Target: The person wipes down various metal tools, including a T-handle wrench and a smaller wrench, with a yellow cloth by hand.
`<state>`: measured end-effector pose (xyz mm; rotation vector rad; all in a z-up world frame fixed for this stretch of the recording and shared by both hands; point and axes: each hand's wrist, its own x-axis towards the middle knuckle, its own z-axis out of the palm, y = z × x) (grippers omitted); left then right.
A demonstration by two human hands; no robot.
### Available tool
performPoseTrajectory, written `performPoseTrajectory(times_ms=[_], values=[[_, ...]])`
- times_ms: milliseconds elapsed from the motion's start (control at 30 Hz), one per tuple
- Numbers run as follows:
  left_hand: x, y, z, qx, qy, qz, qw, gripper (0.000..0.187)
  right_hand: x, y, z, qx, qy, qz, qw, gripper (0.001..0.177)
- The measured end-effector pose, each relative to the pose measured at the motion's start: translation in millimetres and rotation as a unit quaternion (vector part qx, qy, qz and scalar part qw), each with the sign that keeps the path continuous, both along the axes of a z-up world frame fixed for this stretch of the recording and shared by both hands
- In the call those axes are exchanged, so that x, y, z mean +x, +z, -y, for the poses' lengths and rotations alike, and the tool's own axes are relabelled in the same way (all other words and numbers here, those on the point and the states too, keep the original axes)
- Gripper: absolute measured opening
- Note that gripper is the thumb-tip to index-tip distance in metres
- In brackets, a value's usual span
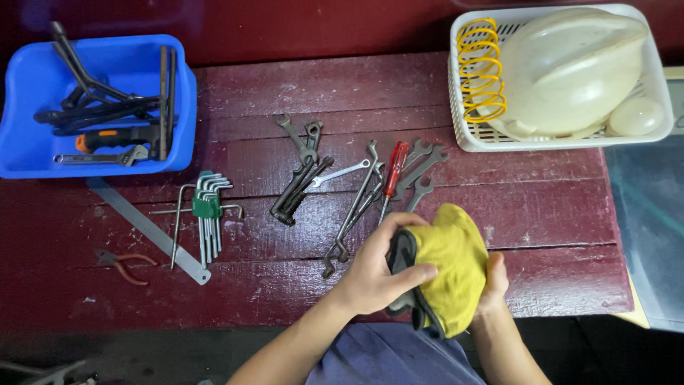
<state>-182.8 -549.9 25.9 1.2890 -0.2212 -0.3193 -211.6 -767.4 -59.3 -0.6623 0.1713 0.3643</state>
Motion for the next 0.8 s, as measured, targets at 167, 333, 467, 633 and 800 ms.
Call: performPoseTrajectory(times_ms=[167, 333, 467, 633, 800], values=[[5, 0, 6, -0.032, 0.075, -0.049, 0.995, 0.031, 5, -3, 4, 0.038, 0.016, 0.024, 0.999, 0.118], [11, 11, 9, 0.189, 0.103, 0.143, 0.966, 0.025, 1, -12, 14, -0.066, 0.100, 0.024, 0.993, 0.099], [26, 3, -1, 0.237, 0.130, 0.297, 0.916, 0.026, -2, -21, 20, -0.215, 0.091, -0.003, 0.972, 0.078], [59, -44, -44, 0.496, 0.208, 0.320, 0.780, 0.023, 17, 14, 11, -0.004, -0.014, 0.105, 0.994, 0.074], [53, -79, -66, 0.644, 0.196, 0.295, 0.679, 0.039, 14, 18, 25, 0.037, -0.065, 0.083, 0.994, 0.084]])
